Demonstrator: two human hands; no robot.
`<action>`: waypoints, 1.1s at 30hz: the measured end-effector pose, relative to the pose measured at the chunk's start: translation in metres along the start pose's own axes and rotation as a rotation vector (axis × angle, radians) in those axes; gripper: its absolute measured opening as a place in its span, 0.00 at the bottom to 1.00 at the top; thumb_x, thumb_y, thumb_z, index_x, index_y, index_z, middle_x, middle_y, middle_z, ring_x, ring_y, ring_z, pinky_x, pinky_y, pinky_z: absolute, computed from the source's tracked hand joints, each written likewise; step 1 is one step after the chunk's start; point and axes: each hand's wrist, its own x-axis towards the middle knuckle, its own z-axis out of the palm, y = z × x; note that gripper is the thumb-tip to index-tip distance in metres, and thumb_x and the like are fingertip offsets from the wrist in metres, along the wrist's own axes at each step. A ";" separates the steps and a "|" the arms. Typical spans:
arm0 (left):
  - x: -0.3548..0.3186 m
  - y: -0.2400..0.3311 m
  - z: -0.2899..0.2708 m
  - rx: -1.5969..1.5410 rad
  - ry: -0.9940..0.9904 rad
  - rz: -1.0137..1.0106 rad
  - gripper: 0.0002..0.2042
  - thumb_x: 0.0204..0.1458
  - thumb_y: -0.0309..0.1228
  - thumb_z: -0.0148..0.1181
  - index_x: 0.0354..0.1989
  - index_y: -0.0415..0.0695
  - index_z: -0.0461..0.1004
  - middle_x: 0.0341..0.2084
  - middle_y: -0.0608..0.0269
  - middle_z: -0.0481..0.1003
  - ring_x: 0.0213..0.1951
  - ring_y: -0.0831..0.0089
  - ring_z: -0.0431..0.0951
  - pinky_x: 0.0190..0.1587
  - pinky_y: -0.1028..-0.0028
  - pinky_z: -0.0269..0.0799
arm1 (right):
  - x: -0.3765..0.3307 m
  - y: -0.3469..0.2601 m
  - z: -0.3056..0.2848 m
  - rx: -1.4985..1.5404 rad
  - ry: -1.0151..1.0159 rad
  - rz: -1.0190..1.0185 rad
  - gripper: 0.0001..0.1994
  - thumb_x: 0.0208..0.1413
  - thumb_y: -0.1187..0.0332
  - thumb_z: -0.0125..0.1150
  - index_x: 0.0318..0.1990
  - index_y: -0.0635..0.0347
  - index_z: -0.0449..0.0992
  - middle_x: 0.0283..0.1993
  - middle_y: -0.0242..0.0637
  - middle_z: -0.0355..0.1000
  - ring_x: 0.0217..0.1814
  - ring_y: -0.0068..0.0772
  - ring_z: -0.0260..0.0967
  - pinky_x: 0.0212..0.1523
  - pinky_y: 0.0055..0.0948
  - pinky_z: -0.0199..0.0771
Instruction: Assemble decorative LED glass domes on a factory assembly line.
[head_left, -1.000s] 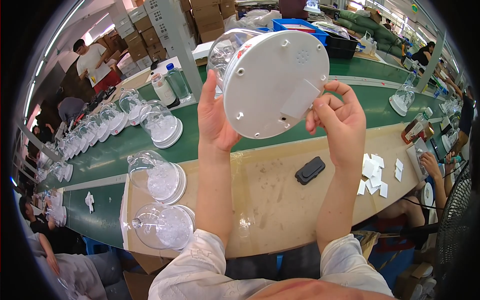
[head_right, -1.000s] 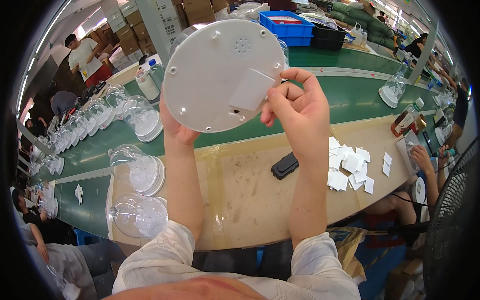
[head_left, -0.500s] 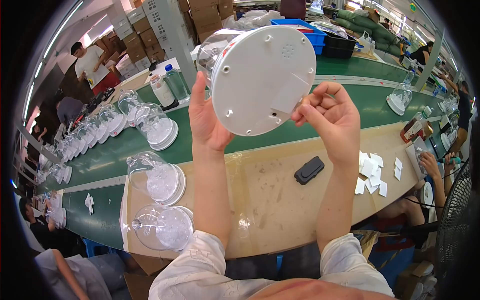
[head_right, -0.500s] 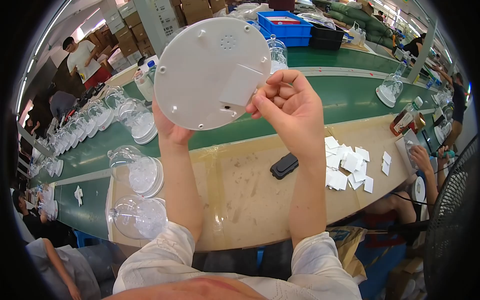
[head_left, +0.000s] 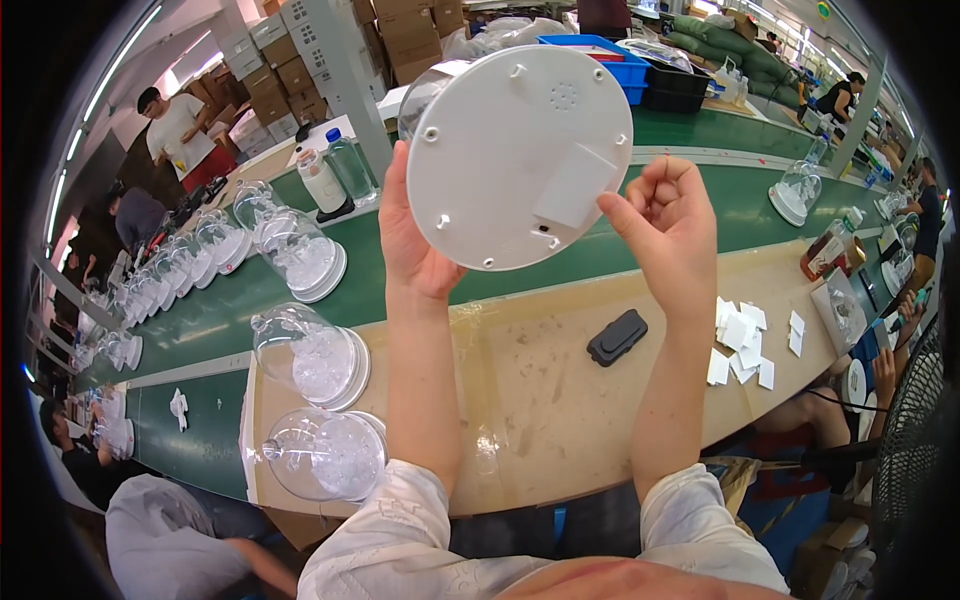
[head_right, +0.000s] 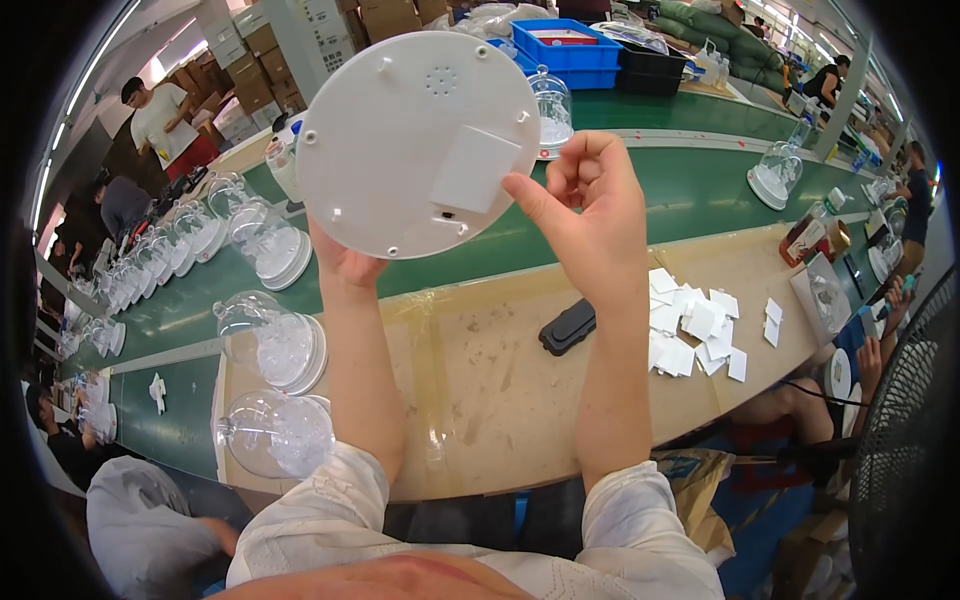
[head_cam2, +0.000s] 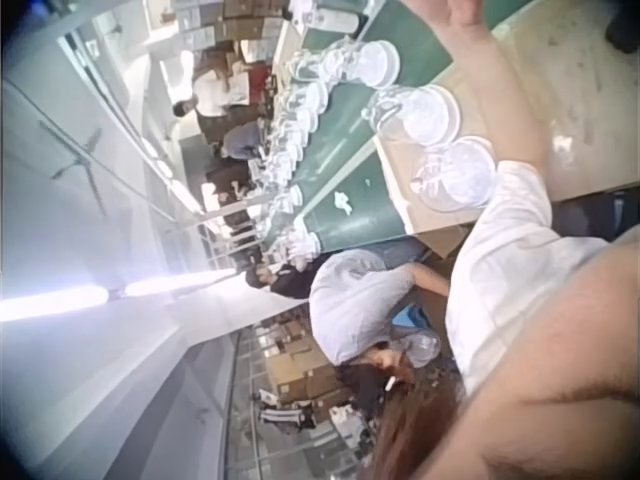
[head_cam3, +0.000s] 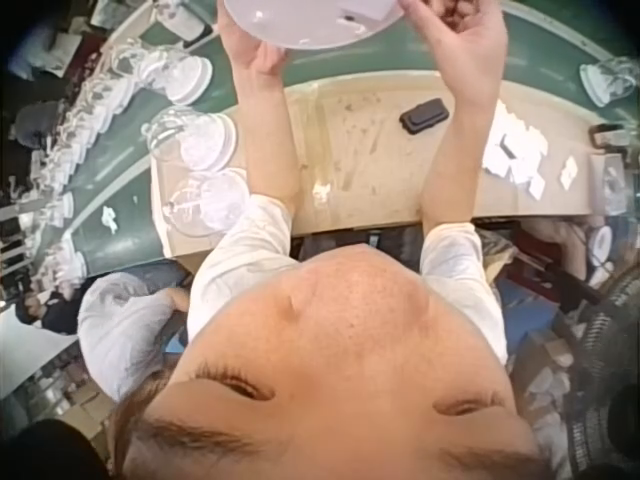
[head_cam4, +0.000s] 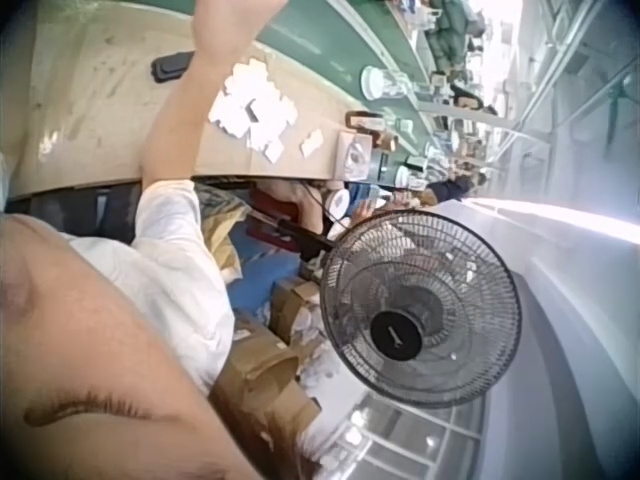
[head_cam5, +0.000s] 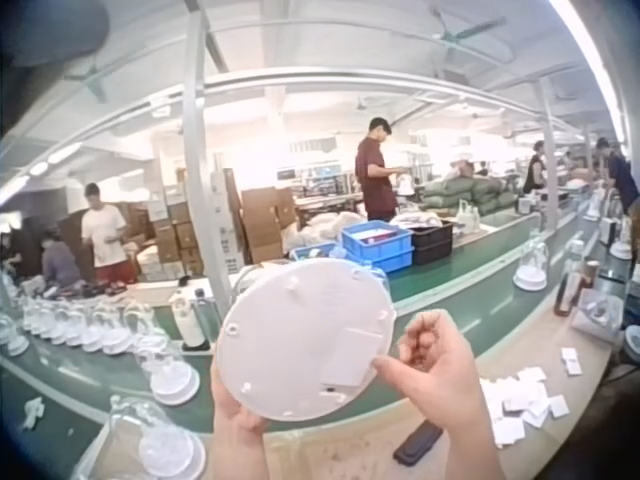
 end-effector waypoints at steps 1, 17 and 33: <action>-0.001 0.000 -0.001 0.019 0.003 0.005 0.27 0.61 0.48 0.48 0.63 0.43 0.61 0.59 0.51 0.65 0.60 0.55 0.67 0.59 0.52 0.67 | 0.001 0.001 0.003 0.071 0.014 -0.034 0.17 0.54 0.76 0.63 0.49 0.67 0.64 0.34 0.35 0.72 0.35 0.23 0.70 0.38 0.22 0.72; 0.013 -0.017 -0.008 0.738 0.420 0.099 0.36 0.58 0.53 0.52 0.65 0.39 0.53 0.60 0.48 0.64 0.61 0.56 0.65 0.58 0.54 0.65 | 0.017 0.041 0.006 0.091 0.077 -0.056 0.21 0.61 0.71 0.57 0.58 0.69 0.62 0.53 0.43 0.71 0.53 0.28 0.69 0.51 0.29 0.71; -0.025 -0.013 -0.183 1.913 0.869 0.565 0.59 0.35 0.34 0.76 0.68 0.34 0.33 0.66 0.39 0.46 0.67 0.50 0.50 0.67 0.60 0.49 | 0.011 0.005 -0.031 0.169 0.147 -0.080 0.19 0.62 0.67 0.55 0.57 0.67 0.67 0.55 0.43 0.70 0.55 0.33 0.69 0.53 0.32 0.71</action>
